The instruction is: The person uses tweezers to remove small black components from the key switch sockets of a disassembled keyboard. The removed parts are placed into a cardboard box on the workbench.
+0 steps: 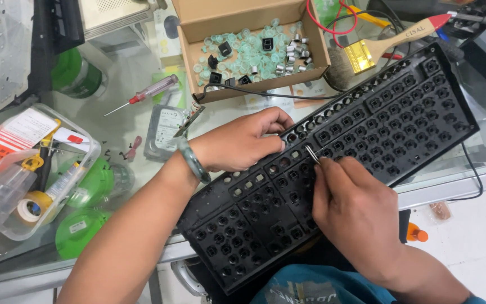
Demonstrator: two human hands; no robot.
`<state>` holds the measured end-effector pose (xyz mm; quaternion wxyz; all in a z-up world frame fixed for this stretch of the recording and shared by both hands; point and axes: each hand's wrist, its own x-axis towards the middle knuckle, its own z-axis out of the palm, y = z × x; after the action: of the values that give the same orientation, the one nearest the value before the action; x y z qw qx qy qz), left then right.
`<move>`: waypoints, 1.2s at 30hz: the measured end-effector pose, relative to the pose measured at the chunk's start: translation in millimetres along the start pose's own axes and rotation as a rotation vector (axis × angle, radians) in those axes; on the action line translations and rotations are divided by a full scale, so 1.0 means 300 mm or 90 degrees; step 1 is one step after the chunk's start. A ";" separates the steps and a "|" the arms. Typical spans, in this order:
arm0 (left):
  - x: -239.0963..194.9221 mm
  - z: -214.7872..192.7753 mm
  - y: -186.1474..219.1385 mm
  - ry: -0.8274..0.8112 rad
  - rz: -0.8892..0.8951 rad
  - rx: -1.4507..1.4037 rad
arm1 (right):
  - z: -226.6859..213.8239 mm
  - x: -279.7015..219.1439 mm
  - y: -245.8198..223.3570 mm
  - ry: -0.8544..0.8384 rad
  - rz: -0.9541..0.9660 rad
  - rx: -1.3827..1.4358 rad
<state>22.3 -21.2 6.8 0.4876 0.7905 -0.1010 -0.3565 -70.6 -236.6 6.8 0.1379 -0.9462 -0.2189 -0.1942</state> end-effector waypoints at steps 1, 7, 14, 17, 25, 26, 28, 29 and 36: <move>0.007 0.000 -0.012 0.002 -0.001 -0.001 | 0.003 -0.005 0.002 -0.001 -0.002 0.001; 0.015 0.012 -0.012 0.013 0.067 -0.007 | -0.037 -0.019 0.034 -0.012 0.016 -0.022; 0.054 0.039 -0.067 -0.003 0.082 -0.241 | -0.015 0.005 0.119 -0.093 -0.096 0.066; 0.056 0.044 -0.074 -0.018 0.088 -0.327 | 0.010 -0.002 0.132 -0.075 -0.098 0.100; 0.066 0.042 -0.079 0.006 0.109 -0.357 | 0.007 0.016 0.165 -0.058 -0.119 0.140; 0.064 0.041 -0.076 -0.005 0.102 -0.356 | 0.002 0.020 0.175 -0.075 -0.117 0.156; 0.066 0.041 -0.081 -0.019 0.096 -0.356 | -0.007 0.018 0.203 -0.093 -0.114 0.170; 0.069 0.039 -0.087 -0.015 0.119 -0.325 | -0.011 0.015 0.221 -0.103 -0.084 0.175; 0.021 0.022 -0.006 0.065 0.078 -0.113 | -0.025 0.172 0.346 0.002 -0.195 0.095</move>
<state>22.1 -27.9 0.6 0.5811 0.7537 -0.0922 -0.2929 18.5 -310.6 17.2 0.1770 -0.8887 -0.3741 -0.1974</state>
